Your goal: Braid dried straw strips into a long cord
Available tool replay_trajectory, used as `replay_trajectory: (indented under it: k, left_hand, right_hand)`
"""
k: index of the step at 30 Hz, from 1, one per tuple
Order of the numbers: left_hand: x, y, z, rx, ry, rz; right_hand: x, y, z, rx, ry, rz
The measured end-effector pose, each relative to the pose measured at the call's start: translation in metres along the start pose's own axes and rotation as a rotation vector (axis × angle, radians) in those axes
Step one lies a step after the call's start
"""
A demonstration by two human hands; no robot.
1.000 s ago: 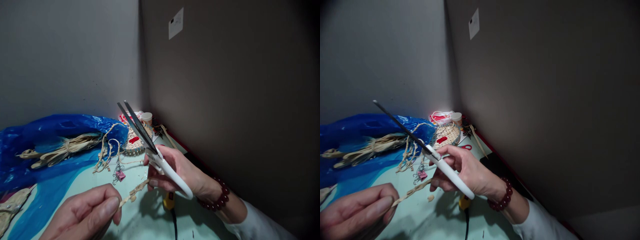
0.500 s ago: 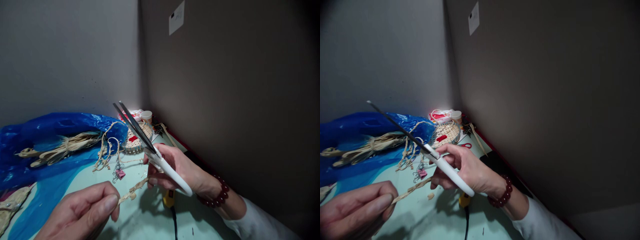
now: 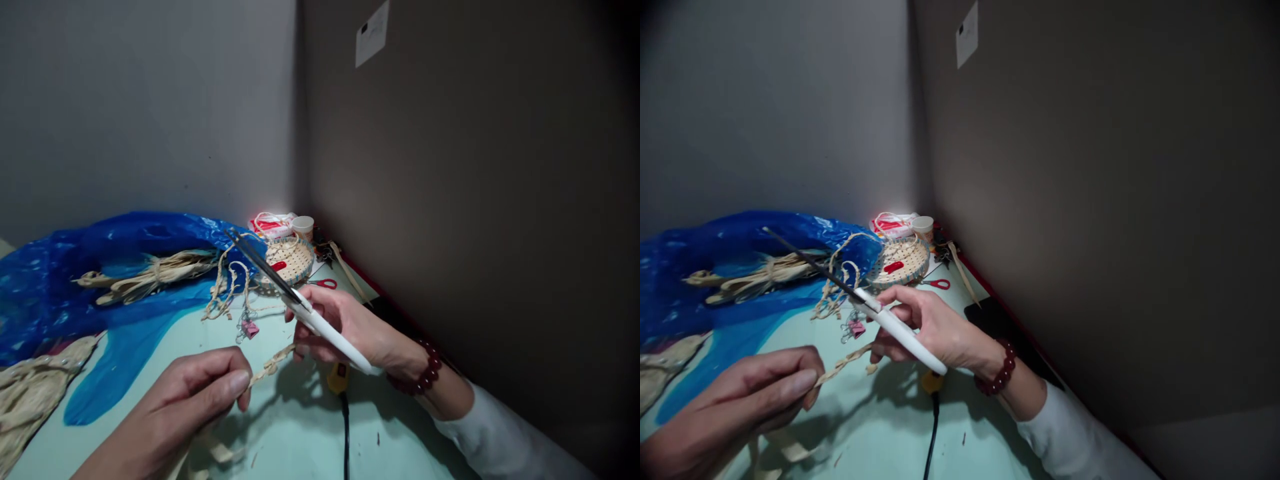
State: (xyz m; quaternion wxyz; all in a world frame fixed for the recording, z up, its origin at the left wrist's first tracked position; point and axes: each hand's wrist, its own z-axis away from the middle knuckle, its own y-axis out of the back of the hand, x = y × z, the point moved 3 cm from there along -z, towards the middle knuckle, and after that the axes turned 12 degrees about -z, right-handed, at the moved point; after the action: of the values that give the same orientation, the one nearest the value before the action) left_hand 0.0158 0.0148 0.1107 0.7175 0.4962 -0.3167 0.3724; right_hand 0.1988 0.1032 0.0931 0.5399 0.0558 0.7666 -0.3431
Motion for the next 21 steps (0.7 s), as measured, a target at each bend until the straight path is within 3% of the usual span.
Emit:
replay_trajectory:
  k: [3,6,11,14,21]
  left_hand:
    - [-0.008,-0.006,0.012,-0.052,-0.013,-0.037]
    - [-0.010,-0.013,0.026,-0.048,0.021,0.013]
    - [-0.009,-0.025,0.035,0.047,0.022,0.102]
    - [-0.017,-0.029,0.034,0.071,0.037,0.165]
    - [-0.038,-0.017,0.039,0.286,0.080,0.302]
  right_hand:
    - [0.009,-0.006,0.001,-0.079,-0.060,0.004]
    - [0.012,-0.014,0.003,-0.143,-0.100,0.164]
    - [0.009,-0.026,0.005,-0.199,-0.029,0.536]
    - [0.009,-0.029,0.004,-0.201,0.023,0.619]
    - [0.006,-0.004,-0.001,0.229,0.095,0.440]
